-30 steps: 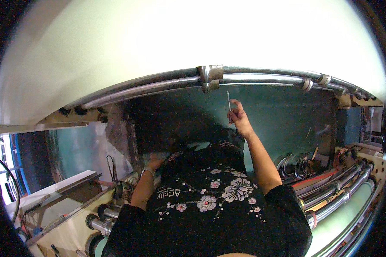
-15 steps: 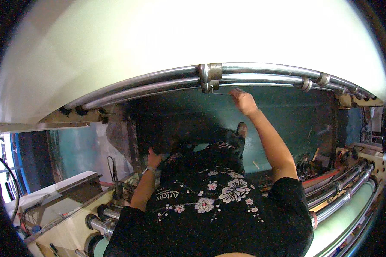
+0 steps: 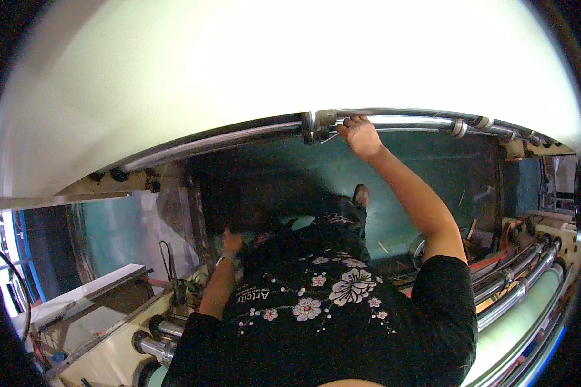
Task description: The person uses a tape measure to measure the length of several metal pipes mounted on a wall or rack. They repeatedly extend the tape measure, align it with the pipes, and appear to mark or note measurements.
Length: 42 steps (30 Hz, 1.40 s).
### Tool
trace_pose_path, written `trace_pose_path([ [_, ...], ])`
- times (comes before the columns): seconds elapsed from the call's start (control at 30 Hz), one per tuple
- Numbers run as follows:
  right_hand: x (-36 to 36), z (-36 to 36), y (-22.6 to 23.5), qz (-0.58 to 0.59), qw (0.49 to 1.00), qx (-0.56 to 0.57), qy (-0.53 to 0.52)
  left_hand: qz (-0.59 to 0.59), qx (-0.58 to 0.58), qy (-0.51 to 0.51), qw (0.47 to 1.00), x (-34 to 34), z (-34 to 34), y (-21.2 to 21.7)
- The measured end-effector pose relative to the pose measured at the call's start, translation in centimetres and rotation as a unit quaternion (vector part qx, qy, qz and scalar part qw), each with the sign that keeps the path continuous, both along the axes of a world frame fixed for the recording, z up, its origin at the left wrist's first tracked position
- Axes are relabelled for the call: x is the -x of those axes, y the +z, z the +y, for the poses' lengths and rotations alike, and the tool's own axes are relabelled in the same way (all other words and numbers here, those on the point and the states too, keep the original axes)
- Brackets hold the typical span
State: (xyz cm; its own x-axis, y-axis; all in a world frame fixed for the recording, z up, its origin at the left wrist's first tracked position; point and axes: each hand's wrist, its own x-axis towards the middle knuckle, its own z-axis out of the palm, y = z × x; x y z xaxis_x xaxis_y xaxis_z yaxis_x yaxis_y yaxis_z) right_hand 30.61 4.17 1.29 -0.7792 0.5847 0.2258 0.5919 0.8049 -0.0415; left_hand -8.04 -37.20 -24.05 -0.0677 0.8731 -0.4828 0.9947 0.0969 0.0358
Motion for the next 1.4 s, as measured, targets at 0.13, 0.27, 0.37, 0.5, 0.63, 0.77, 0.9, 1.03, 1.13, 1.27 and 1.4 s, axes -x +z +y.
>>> trace_pose_path([
  [0.13, -1.7, -0.4, -3.3, -0.092, 0.994, 0.019, -0.054, 0.025, 0.017, -0.080, 0.996, -0.2, 0.1, 1.8],
  [0.27, -2.5, -3.3, -7.8, -0.040, 0.996, 0.032, -0.076, -0.093, 0.024, 0.235, 0.967, -1.9, 0.9, 2.7],
  [0.37, 0.2, -5.7, -12.0, 0.011, 0.949, 0.262, -0.172, -0.049, 0.050, 0.322, 0.944, 1.3, -2.2, -1.1],
  [0.5, 5.8, -8.7, -13.5, 0.179, 0.806, 0.486, -0.288, -0.048, 0.117, 0.283, 0.951, 0.8, -0.5, 0.8],
  [0.63, 12.7, -9.1, -12.6, 0.753, 0.232, 0.600, -0.133, 0.061, 0.108, 0.003, 0.992, -3.2, 2.9, 7.9],
  [0.77, 13.3, -8.3, -2.5, 0.743, 0.132, 0.617, -0.223, -0.025, 0.058, 0.205, 0.977, -4.5, 0.3, 8.2],
  [0.9, 11.9, -7.3, -2.3, 0.714, 0.151, 0.651, -0.209, -0.076, 0.051, 0.297, 0.950, -3.0, -1.9, 5.6],
  [1.03, 10.9, -7.3, -3.2, 0.731, 0.092, 0.628, -0.251, -0.115, 0.049, 0.323, 0.938, -3.4, -2.6, 4.6],
  [1.13, 10.6, -7.3, -3.2, 0.745, 0.079, 0.612, -0.254, -0.137, 0.040, 0.336, 0.931, -3.7, -2.2, 4.2],
  [1.27, 10.7, -7.6, -3.7, 0.752, 0.060, 0.619, -0.220, -0.163, 0.030, 0.361, 0.918, -3.4, -2.1, 4.2],
  [1.4, 11.2, -7.6, -3.4, 0.773, 0.026, 0.604, -0.192, -0.160, 0.026, 0.380, 0.911, -3.3, -2.2, 4.2],
])
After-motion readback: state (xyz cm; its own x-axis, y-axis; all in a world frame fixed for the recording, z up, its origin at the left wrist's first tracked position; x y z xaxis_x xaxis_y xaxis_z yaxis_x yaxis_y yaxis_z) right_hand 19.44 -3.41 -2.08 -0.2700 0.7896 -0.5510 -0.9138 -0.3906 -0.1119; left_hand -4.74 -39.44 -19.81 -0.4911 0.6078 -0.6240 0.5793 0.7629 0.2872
